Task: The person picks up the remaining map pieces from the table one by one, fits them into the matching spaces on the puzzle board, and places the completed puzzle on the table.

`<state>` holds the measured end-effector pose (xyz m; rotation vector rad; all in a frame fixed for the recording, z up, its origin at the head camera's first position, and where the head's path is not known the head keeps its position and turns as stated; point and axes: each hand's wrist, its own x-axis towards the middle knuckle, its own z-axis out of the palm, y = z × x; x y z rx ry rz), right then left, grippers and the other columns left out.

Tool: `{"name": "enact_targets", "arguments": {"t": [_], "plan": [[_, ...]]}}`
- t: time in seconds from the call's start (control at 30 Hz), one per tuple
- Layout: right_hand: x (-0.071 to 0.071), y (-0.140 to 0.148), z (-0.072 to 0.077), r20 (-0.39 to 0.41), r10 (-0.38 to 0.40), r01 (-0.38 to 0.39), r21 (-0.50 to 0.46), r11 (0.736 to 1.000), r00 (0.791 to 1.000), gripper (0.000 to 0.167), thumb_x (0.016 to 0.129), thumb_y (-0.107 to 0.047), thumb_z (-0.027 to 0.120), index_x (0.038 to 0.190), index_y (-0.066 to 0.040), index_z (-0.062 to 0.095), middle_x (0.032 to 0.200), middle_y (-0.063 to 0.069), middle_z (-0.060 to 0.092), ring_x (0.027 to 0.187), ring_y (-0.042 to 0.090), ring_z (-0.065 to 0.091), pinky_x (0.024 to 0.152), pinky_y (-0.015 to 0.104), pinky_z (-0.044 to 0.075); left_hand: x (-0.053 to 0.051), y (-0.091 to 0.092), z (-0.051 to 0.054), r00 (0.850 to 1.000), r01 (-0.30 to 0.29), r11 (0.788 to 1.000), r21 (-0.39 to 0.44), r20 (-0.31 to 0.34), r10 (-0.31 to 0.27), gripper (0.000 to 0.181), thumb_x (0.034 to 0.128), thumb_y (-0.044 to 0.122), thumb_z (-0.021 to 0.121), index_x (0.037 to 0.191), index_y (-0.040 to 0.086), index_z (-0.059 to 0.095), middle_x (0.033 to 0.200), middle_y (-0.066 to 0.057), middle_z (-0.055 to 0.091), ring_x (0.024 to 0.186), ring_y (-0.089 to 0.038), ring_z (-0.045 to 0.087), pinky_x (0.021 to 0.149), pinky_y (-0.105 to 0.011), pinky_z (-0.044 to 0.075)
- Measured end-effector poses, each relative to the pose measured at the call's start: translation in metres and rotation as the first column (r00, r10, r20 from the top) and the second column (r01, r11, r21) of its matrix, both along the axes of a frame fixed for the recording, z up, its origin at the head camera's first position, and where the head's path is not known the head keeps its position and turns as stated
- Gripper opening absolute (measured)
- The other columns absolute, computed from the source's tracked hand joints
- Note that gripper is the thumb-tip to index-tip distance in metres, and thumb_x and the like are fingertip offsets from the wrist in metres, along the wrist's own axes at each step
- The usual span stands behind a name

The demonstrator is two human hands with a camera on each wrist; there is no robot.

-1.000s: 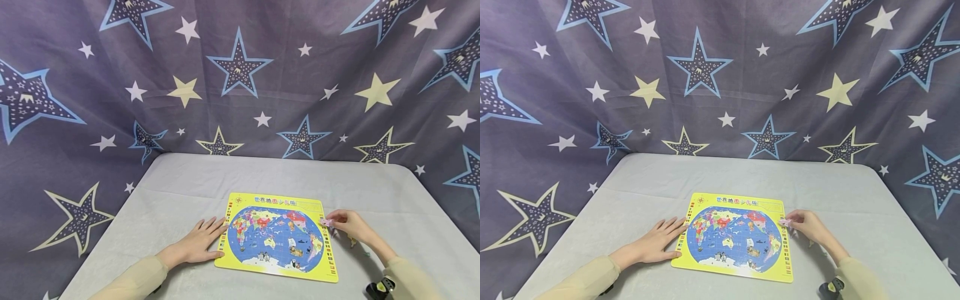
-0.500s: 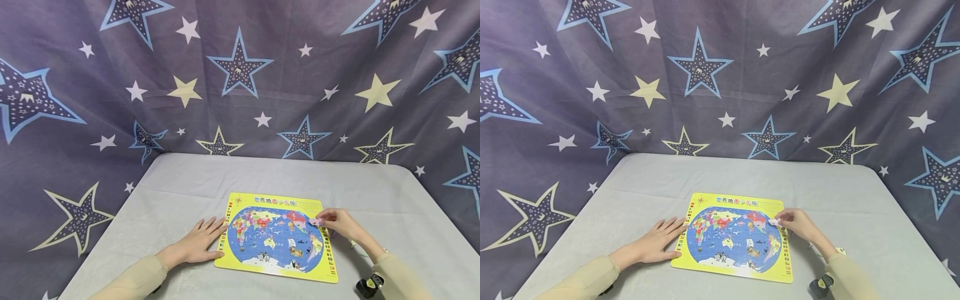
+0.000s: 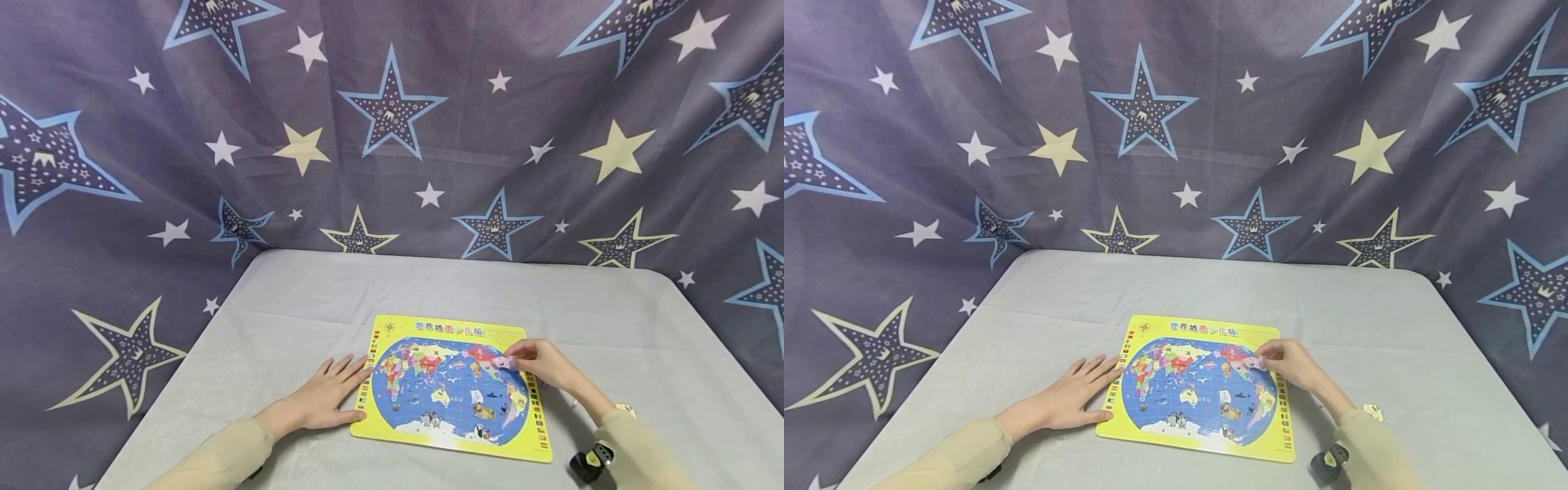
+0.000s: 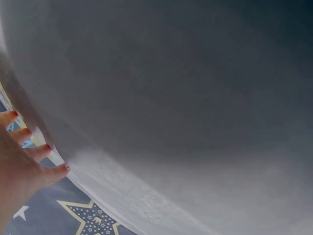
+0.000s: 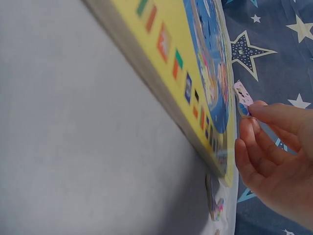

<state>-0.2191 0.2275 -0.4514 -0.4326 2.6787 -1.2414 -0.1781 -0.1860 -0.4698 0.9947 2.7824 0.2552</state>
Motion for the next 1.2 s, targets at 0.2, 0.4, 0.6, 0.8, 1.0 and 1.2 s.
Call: {"name": "enact_targets", "arguments": {"t": [0.2,0.4,0.6,0.8,1.0,1.2], "plan": [[-0.002,-0.004,-0.002,-0.011,-0.003,0.003,0.018,1.000,1.000,0.015,0.079,-0.004,0.061,0.093,0.000,0.065,0.082,0.005,0.062,0.073,0.014,0.055,0.065,0.023,0.047,0.000,0.000,0.001,1.000,-0.011,1.000,-0.015,0.015,0.011,0.076,0.0828,0.064,0.036,0.142,0.017,0.022,0.148,-0.004,0.013,0.133,-0.030,0.012,0.103,-0.054,0.010],[-0.003,-0.008,-0.002,-0.011,0.020,-0.020,0.023,1.000,1.000,0.014,0.078,-0.005,0.061,0.091,-0.001,0.066,0.084,0.005,0.062,0.074,0.014,0.055,0.066,0.024,0.046,0.000,0.000,0.001,1.000,-0.014,1.000,-0.023,0.014,0.015,0.077,0.0827,0.065,0.035,0.142,0.018,0.022,0.148,-0.003,0.012,0.134,-0.029,0.011,0.104,-0.053,0.010],[-0.004,-0.010,-0.002,-0.017,0.054,-0.054,0.005,0.999,0.998,0.014,0.078,-0.002,0.060,0.091,0.000,0.066,0.082,0.005,0.061,0.071,0.015,0.054,0.063,0.022,0.046,0.000,-0.001,0.000,1.000,-0.010,1.000,-0.022,0.011,0.010,0.077,0.0828,0.065,0.035,0.142,0.018,0.022,0.148,-0.003,0.013,0.133,-0.029,0.012,0.103,-0.054,0.011],[-0.004,-0.013,-0.002,-0.005,0.053,-0.053,0.018,0.998,0.999,0.013,0.079,-0.003,0.060,0.090,-0.002,0.066,0.082,0.004,0.061,0.072,0.014,0.054,0.064,0.023,0.046,0.000,-0.001,0.000,1.000,-0.010,0.999,-0.030,0.011,0.010,0.077,0.0825,0.066,0.033,0.142,0.018,0.021,0.148,-0.003,0.012,0.134,-0.029,0.012,0.103,-0.054,0.011],[-0.004,-0.014,-0.001,-0.019,0.086,-0.085,0.020,0.996,0.996,0.013,0.079,-0.002,0.061,0.091,0.000,0.066,0.082,0.005,0.061,0.073,0.015,0.054,0.064,0.023,0.046,-0.001,-0.001,0.000,1.000,-0.004,1.000,-0.026,0.009,0.004,0.077,0.0829,0.065,0.033,0.142,0.018,0.021,0.148,-0.003,0.013,0.134,-0.029,0.012,0.103,-0.054,0.011],[-0.004,-0.015,-0.003,-0.011,0.098,-0.098,0.007,0.995,0.995,0.013,0.079,-0.002,0.061,0.091,0.000,0.066,0.081,0.005,0.060,0.071,0.015,0.053,0.062,0.022,0.046,-0.001,-0.001,0.001,1.000,-0.003,1.000,-0.025,0.008,0.004,0.077,0.0827,0.065,0.034,0.142,0.018,0.022,0.148,-0.003,0.013,0.133,-0.029,0.013,0.103,-0.054,0.012]]}}
